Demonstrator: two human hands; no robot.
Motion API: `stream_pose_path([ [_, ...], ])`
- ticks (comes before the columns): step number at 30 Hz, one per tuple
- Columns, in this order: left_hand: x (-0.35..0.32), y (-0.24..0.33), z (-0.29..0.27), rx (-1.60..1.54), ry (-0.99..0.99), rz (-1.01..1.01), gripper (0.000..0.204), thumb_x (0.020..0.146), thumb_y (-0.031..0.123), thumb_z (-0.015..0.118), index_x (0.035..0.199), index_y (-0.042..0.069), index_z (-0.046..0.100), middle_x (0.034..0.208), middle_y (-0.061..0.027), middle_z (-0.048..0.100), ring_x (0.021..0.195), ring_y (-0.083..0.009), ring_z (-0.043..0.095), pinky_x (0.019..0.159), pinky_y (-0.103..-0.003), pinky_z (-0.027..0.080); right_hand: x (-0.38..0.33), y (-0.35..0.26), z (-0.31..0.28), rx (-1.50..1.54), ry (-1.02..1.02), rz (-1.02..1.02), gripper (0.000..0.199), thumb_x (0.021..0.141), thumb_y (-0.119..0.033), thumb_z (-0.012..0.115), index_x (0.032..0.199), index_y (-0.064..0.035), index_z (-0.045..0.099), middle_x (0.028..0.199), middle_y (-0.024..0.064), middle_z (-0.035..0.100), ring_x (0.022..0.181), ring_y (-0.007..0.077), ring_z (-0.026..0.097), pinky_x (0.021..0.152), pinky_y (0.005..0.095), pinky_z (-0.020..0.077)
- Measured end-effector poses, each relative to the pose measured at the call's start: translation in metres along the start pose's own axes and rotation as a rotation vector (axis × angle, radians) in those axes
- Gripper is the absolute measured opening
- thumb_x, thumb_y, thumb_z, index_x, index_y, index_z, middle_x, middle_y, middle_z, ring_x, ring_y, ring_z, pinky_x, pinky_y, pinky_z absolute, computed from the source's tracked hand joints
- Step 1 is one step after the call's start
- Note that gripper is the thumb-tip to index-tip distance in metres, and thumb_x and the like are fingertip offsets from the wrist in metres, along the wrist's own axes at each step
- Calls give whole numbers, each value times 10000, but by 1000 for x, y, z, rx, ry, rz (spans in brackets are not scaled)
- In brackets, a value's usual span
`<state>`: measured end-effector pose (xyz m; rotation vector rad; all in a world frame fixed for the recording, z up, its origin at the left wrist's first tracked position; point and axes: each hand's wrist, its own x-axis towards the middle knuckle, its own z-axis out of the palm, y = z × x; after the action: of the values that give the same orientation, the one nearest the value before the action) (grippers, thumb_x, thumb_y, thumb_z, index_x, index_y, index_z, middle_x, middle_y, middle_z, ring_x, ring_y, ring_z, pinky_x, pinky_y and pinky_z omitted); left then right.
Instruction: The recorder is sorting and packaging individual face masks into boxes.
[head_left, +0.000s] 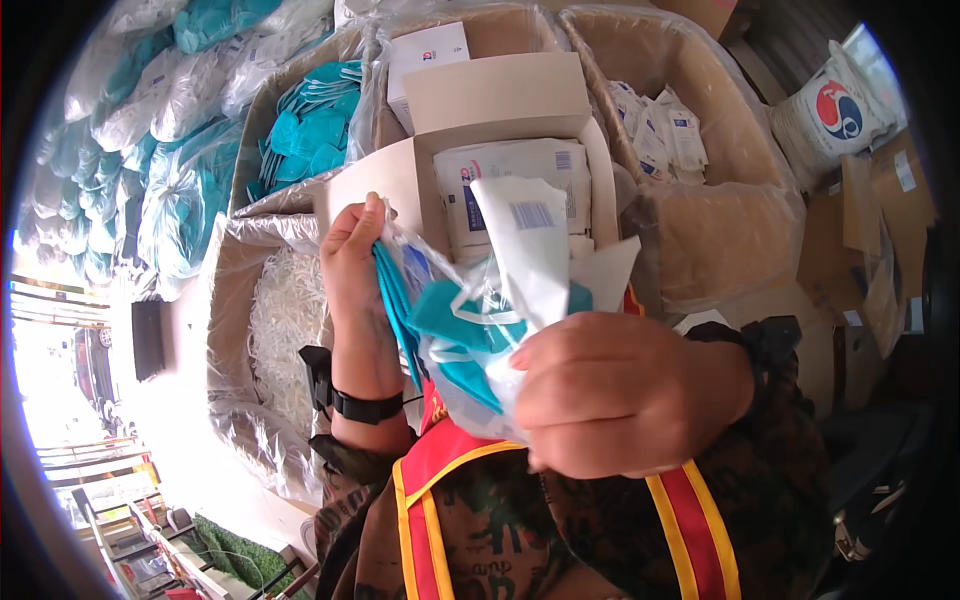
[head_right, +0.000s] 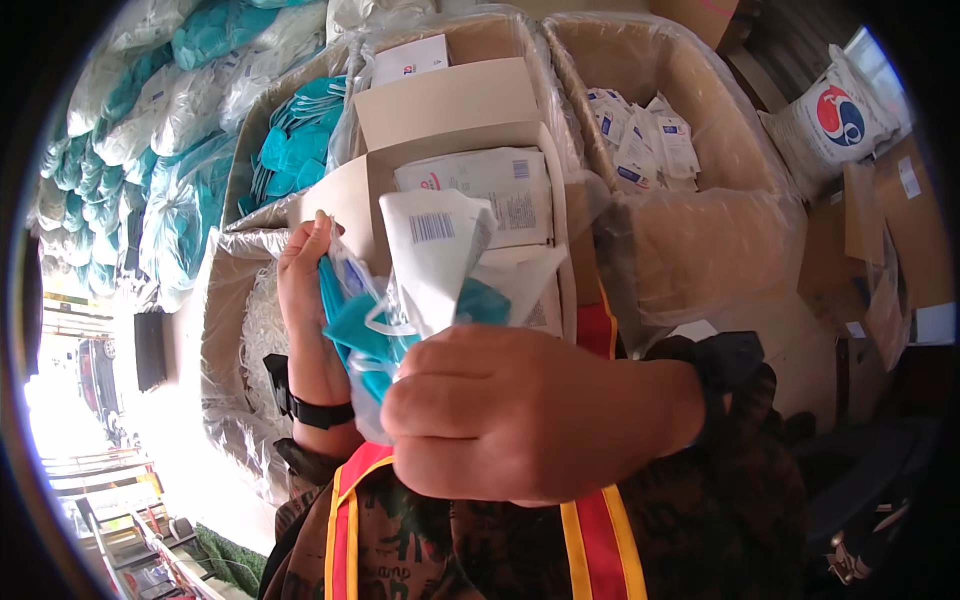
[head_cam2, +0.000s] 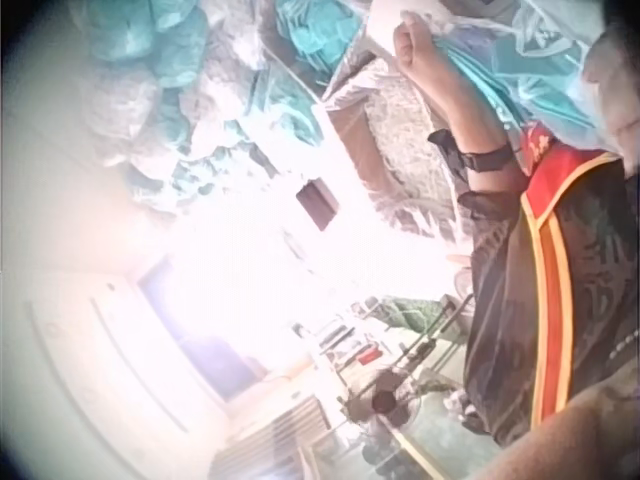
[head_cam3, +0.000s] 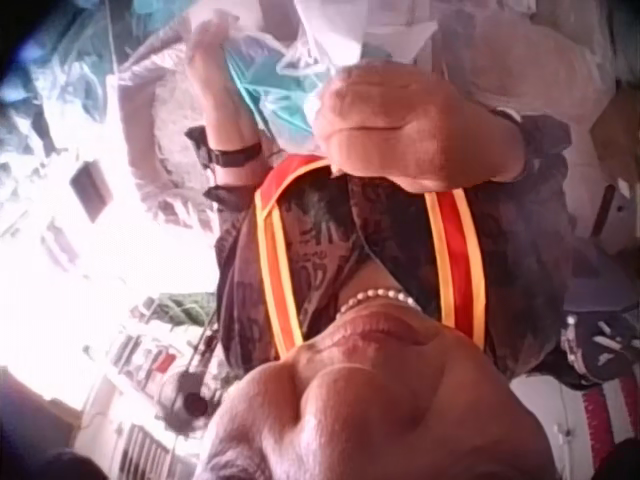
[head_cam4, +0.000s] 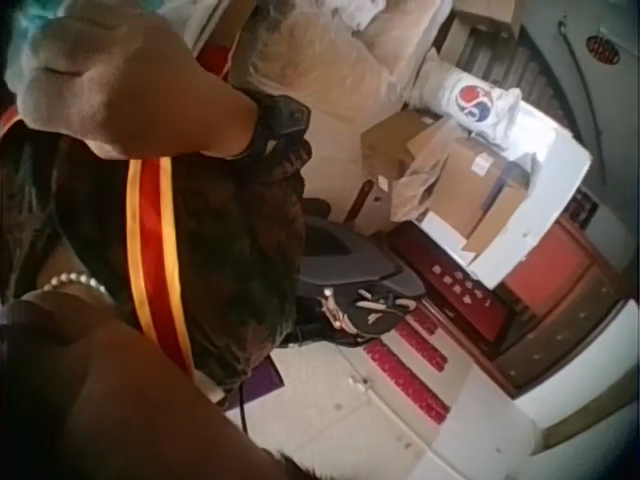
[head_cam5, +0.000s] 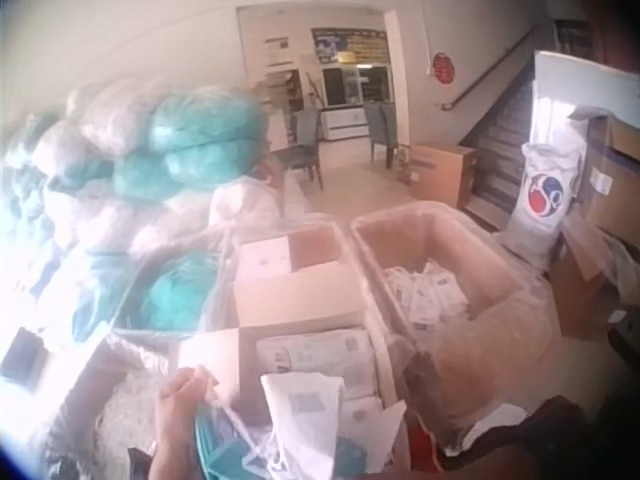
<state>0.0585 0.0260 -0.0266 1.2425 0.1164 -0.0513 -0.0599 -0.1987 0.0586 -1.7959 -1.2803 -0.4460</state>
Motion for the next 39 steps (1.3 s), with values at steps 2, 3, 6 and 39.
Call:
stream_pose_path([
  [2, -2, 2, -14, -50, -85, 9, 169, 944, 153, 634, 857, 9, 649, 710, -10, 631, 636, -65, 572, 611, -205, 454, 3, 6, -13, 46, 19, 29, 124, 741, -72, 661, 830, -36, 582, 908, 103, 580, 838, 270, 591, 740, 375, 498],
  [3, -5, 3, -14, 45, -87, 45, 144, 933, 139, 645, 882, 4, 650, 712, -10, 632, 644, -62, 568, 615, -205, 449, 4, 9, -19, 60, 34, 49, 127, 747, -50, 674, 833, -32, 583, 907, 107, 593, 833, 278, 601, 733, 378, 505],
  [6, -17, 19, -7, 394, -42, 226, 154, 868, 74, 690, 1007, 18, 655, 760, 9, 627, 667, -43, 537, 611, -195, 413, 5, 32, -26, -129, 118, 139, 127, 786, -15, 708, 844, -35, 596, 861, 96, 595, 795, 273, 597, 691, 365, 501],
  [39, -71, 38, 22, 708, -460, 412, 274, 720, 48, 716, 981, -14, 665, 802, -74, 665, 728, -128, 628, 670, -254, 489, -57, 53, -43, -86, 26, 477, 235, 767, -96, 765, 955, -35, 638, 820, 97, 611, 751, 254, 617, 685, 340, 488],
])
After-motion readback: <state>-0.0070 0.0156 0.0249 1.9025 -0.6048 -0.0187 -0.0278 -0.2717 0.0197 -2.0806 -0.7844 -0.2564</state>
